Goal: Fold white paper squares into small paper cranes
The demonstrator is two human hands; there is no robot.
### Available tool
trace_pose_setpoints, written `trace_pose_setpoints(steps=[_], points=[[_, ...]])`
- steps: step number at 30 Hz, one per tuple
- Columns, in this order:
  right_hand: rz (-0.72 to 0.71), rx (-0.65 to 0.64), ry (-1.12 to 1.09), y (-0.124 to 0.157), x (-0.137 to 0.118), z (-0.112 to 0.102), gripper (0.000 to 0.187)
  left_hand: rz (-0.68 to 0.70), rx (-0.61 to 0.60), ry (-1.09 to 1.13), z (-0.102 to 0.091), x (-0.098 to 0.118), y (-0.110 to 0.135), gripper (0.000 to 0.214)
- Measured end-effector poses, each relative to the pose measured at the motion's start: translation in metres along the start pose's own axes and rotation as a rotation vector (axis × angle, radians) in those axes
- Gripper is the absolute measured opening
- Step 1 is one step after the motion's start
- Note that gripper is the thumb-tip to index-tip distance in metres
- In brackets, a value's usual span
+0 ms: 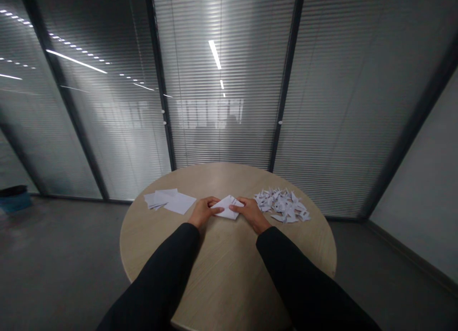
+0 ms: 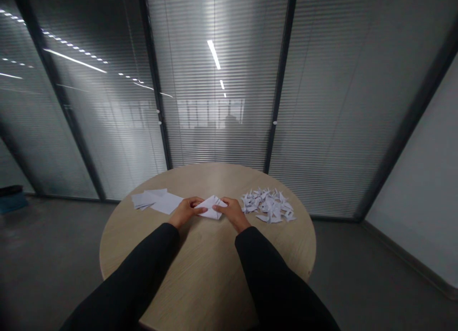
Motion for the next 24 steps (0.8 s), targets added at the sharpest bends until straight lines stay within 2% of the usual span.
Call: trace_pose_setpoints(steps=[4,8,10,12,18,24], points=[[0.010,0.027,-0.012,-0.003,0.003,-0.003,0.033,-0.066,0.037,0.043,-0.003,0.000,0.002,0.051],[0.013,0.104,-0.124,-0.005,0.006,-0.010,0.037,-0.140,0.135,0.258,0.000,-0.002,0.008,0.090],[0.015,0.126,-0.181,-0.005,0.007,-0.012,0.041,-0.138,0.184,0.328,0.002,-0.004,0.011,0.099],[0.017,0.127,-0.207,-0.005,0.008,-0.011,0.042,-0.105,0.231,0.352,0.003,-0.006,0.011,0.097],[0.060,0.030,-0.283,-0.003,0.010,0.000,0.042,-0.087,0.298,0.331,0.000,-0.009,0.010,0.067],[0.099,-0.030,-0.311,-0.003,0.013,0.006,0.042,-0.037,0.260,0.288,-0.001,-0.001,0.007,0.050]])
Point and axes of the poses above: each hand's wrist, its own y-axis away from the middle knuckle, its own z-axis out of the palm, x = y × z, the point moved 8 cm from there along -y, towards the middle knuckle, and after that the axes turned 11 degrees about z, right-handed, at the moved point
